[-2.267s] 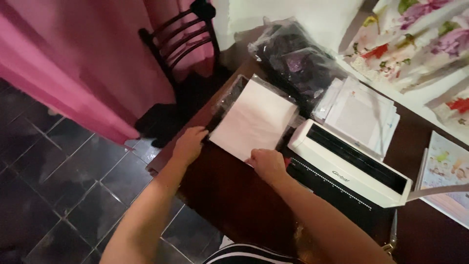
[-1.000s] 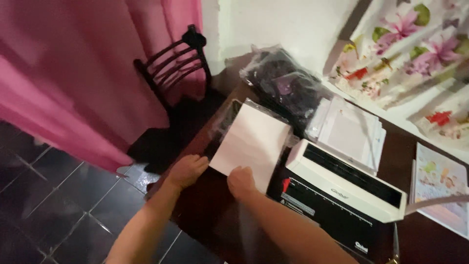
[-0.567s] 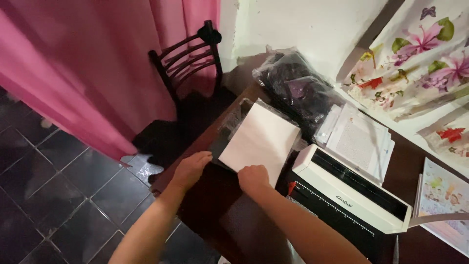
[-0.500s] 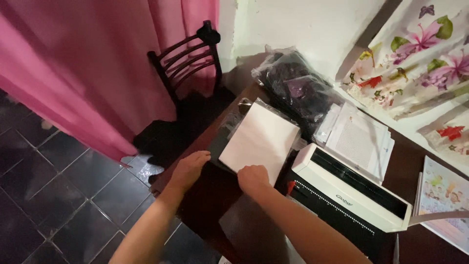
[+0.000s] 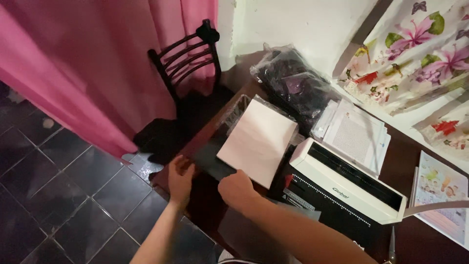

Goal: Organizing and trimming printed pages and covers to prepare a book for spiral binding.

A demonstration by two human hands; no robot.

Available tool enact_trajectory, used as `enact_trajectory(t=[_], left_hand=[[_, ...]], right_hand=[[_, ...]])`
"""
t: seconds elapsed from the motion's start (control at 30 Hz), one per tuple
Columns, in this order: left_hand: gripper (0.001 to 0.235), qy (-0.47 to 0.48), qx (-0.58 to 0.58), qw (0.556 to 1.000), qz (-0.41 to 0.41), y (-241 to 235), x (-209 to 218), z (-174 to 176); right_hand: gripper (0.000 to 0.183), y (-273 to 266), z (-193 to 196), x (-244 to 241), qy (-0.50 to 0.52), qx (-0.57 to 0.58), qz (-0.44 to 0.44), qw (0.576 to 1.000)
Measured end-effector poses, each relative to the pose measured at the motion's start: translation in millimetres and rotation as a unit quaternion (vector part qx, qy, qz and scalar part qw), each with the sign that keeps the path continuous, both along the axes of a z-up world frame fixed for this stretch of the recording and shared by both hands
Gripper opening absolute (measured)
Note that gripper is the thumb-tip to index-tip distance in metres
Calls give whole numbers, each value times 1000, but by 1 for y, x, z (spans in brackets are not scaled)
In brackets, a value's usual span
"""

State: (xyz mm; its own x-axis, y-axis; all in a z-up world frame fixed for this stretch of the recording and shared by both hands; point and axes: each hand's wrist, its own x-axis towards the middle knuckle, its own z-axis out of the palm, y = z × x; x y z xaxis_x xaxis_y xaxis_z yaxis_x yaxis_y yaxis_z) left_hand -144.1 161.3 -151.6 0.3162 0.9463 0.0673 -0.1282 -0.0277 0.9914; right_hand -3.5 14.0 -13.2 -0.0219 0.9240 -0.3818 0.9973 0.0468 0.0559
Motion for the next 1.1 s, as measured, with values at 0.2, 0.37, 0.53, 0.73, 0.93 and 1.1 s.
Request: enact_trajectory(t=[0.2, 0.37, 0.53, 0.73, 0.93, 1.1], left_hand=[[71, -253, -369, 855, -261, -47, 4, 80], [74, -148, -386, 877, -245, -68, 9, 99], [64, -38, -317, 921, -225, -114, 26, 131], [57, 225, -164, 960, -6, -99, -9, 60], [57, 455, 76, 883, 83, -91, -101, 131], [23, 323, 355, 872, 93, -125, -109, 258]], right_hand=[[12, -14, 51, -11, -23, 5, 17, 1000], [5, -33, 93, 16, -30, 116, -12, 993], [10, -58, 82, 7, -2, 130, -11, 991], [53, -95, 177, -13, 92, 5, -15, 996], [18, -231, 204, 58, 127, 107, 28, 986], [20, -385, 232, 112, 114, 387, -295, 866]])
